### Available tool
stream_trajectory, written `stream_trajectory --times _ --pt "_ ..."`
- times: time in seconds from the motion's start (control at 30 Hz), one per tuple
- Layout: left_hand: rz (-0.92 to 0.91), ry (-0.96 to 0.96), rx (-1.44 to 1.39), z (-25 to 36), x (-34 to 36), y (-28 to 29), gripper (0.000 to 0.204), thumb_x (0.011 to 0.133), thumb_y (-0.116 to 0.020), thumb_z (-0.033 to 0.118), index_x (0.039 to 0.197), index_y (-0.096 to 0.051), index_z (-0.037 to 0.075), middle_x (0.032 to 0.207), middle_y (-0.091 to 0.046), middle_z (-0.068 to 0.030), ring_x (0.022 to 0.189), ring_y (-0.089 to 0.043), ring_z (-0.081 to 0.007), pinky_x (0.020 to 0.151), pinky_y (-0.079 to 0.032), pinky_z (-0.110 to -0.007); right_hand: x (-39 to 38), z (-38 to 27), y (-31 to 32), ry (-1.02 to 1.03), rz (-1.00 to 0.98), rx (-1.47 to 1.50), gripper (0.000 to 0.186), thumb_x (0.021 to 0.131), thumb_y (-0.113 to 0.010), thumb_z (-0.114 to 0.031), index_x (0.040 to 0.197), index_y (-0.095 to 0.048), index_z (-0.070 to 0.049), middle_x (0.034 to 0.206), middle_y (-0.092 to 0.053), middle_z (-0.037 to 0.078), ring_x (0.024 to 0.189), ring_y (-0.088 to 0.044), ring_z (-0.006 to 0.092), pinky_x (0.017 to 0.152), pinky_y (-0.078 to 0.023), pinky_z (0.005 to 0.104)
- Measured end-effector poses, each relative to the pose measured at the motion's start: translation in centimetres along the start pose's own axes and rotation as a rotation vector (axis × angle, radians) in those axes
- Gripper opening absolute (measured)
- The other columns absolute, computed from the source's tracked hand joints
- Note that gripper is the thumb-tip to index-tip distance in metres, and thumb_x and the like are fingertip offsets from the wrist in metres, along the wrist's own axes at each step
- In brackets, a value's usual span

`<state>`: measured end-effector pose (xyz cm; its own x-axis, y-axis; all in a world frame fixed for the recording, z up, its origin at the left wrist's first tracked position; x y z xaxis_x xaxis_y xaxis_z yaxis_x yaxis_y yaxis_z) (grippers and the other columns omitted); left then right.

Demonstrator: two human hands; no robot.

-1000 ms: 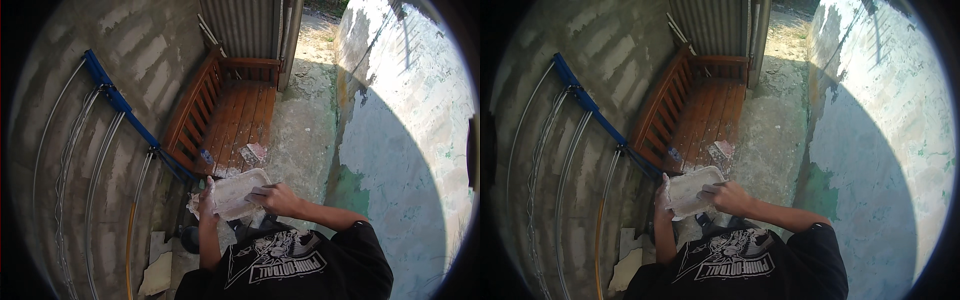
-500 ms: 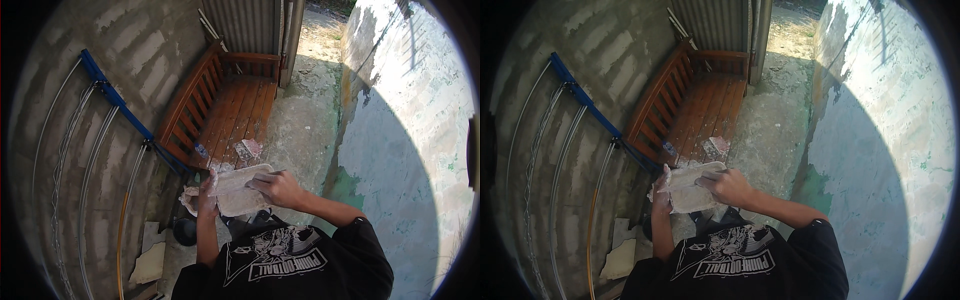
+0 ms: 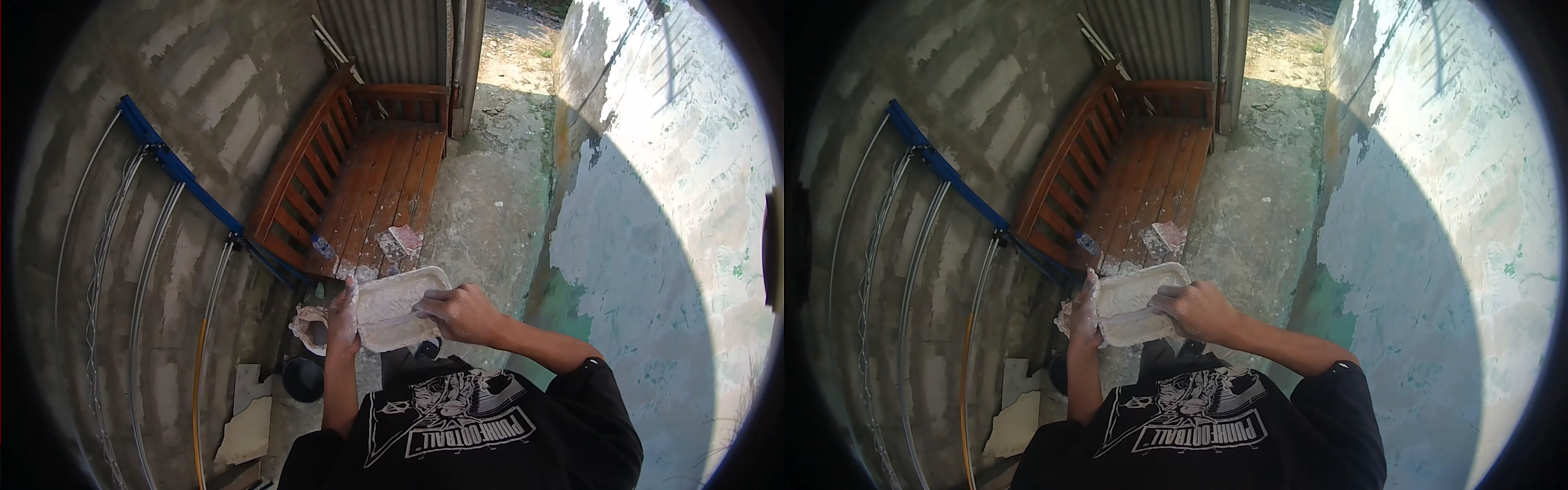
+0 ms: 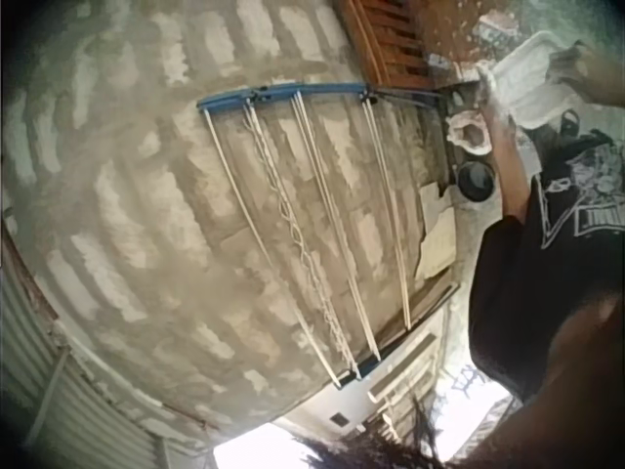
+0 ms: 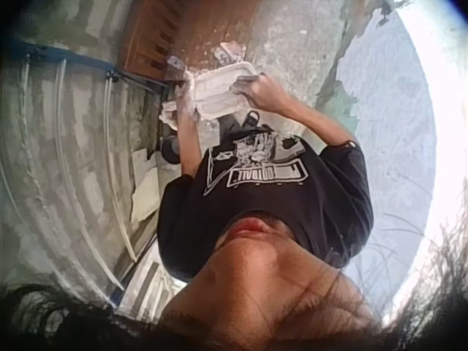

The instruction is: Applying plaster or putty to an outdoor wall using a spatula.

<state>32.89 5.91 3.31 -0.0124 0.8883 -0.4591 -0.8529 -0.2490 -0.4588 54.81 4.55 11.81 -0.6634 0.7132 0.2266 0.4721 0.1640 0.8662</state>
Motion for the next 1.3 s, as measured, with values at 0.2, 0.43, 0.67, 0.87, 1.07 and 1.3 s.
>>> stream_trajectory --times 0.2,0.43,0.67,0.87,1.07,1.3 --pt "-0.057 0.070 -0.070 1.2 0.8 -0.9 0.048 0.093 -0.057 0.043 0.101 -0.062 -0.004 0.092 -0.068 -0.0124 0.079 -0.068 -0.0189 0.071 -0.055 -0.032 1.8 -0.2 1.5 -0.067 0.140 -0.048 0.029 0.069 -0.066 -0.009 0.098 -0.065 -0.007 0.083 -0.064 0.005 0.065 -0.065 0.0270 0.053 -0.051 0.0374" --pt "0.005 0.009 -0.019 2.2 3.4 -0.1 0.049 0.092 -0.058 0.045 0.094 -0.065 -0.004 0.087 -0.068 -0.0113 0.075 -0.067 -0.0168 0.068 -0.054 -0.030 2.8 -0.3 0.2 -0.029 0.056 -0.094 0.032 0.068 -0.064 -0.008 0.100 -0.061 -0.008 0.085 -0.060 0.005 0.063 -0.064 0.0269 0.052 -0.051 0.0396" --pt "-0.014 0.021 0.043 5.1 4.5 -0.5 0.049 0.093 -0.057 0.044 0.094 -0.066 -0.004 0.087 -0.068 -0.0098 0.075 -0.066 -0.0151 0.069 -0.054 -0.029 5.4 0.2 0.6 -0.095 0.102 0.010 0.018 0.073 -0.063 -0.008 0.092 -0.063 -0.005 0.080 -0.062 0.007 0.062 -0.063 0.0305 0.053 -0.049 0.0416" --pt "-0.063 -0.010 0.137 6.1 7.1 0.1 0.047 0.095 -0.055 0.042 0.091 -0.067 -0.003 0.085 -0.068 -0.0092 0.074 -0.065 -0.0127 0.067 -0.052 -0.027 7.9 0.8 2.1 -0.164 0.240 -0.077 0.024 0.071 -0.067 -0.006 0.095 -0.065 -0.007 0.084 -0.065 0.006 0.064 -0.064 0.0279 0.052 -0.050 0.0385" --pt "-0.147 0.022 0.153 7.3 8.7 -0.5 0.047 0.095 -0.054 0.041 0.092 -0.067 -0.004 0.086 -0.069 -0.0100 0.073 -0.066 -0.0143 0.067 -0.053 -0.028 8.1 -0.2 -1.0 -0.193 0.104 -0.238 0.027 0.071 -0.065 -0.010 0.098 -0.064 -0.008 0.086 -0.064 0.004 0.066 -0.064 0.0252 0.051 -0.049 0.0362" --pt "-0.196 0.117 0.185 8.5 10.6 -1.0 0.047 0.096 -0.054 0.041 0.091 -0.067 -0.003 0.086 -0.069 -0.0095 0.071 -0.067 -0.0151 0.065 -0.054 -0.028 9.3 -1.1 0.5 -0.289 0.152 -0.026 0.018 0.075 -0.063 -0.007 0.092 -0.064 -0.007 0.081 -0.064 0.005 0.061 -0.063 0.0280 0.050 -0.048 0.0401"
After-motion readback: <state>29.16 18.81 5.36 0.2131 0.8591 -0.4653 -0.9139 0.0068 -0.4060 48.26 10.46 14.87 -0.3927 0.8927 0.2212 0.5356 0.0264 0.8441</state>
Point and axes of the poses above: each hand's wrist, its own x-axis towards the middle knuckle, its own y-axis out of the back of the hand, z = x × y, the point moved 2 cm from there along x, towards the middle knuckle
